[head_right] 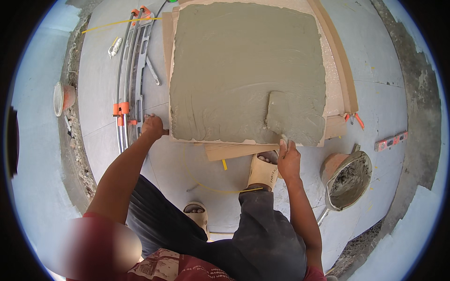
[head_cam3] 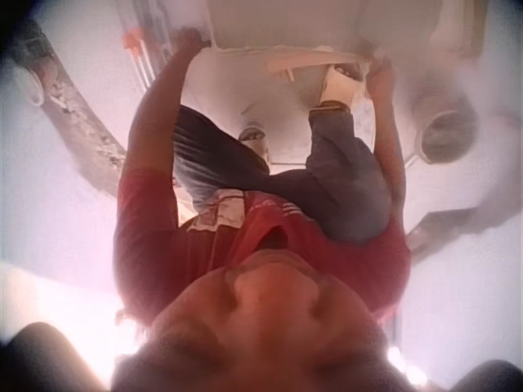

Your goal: The person scoops adhesive from a bucket and spreads it evenly across the back of a large tile using a trowel. They then move to a pile of wet concrete on the floor and smooth it with the trowel.

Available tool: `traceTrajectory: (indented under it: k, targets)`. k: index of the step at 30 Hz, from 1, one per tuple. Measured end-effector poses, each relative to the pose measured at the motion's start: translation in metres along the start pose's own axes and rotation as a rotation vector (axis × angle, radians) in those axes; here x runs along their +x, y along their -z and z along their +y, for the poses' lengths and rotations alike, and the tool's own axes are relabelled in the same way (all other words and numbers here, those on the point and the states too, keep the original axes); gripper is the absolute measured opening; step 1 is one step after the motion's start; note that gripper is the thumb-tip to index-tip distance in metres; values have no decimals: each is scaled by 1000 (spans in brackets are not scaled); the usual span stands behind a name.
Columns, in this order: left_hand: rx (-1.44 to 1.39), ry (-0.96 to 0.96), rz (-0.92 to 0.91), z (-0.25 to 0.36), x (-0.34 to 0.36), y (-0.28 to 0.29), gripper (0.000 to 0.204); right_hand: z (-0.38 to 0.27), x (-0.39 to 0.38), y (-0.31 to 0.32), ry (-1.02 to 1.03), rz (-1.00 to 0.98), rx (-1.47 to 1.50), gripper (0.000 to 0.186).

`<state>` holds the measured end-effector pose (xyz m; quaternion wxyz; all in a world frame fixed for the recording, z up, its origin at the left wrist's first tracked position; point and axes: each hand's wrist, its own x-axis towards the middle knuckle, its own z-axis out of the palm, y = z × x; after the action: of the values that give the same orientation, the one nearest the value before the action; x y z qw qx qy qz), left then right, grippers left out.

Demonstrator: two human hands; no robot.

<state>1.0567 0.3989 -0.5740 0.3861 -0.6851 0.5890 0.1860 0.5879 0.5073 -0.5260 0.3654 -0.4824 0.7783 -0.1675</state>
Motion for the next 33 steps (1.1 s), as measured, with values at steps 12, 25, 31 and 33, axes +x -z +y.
traceTrajectory:
  k: [12, 25, 31, 33]
  targets:
    - [6, 4, 4, -1, -8, 4, 75, -78, -6, -24, 512, -459, -487, 40]
    - [-55, 1, 24, 9, -17, 19, 107, 11, -39, 34, 67, -29, -366, 36]
    - [-25, 5, 33, 16, -19, 24, 89, 96, -67, 30, -41, 360, -56, 32]
    - [-22, -9, 54, 15, -16, 22, 91, 111, -69, 22, -61, 412, -24, 31]
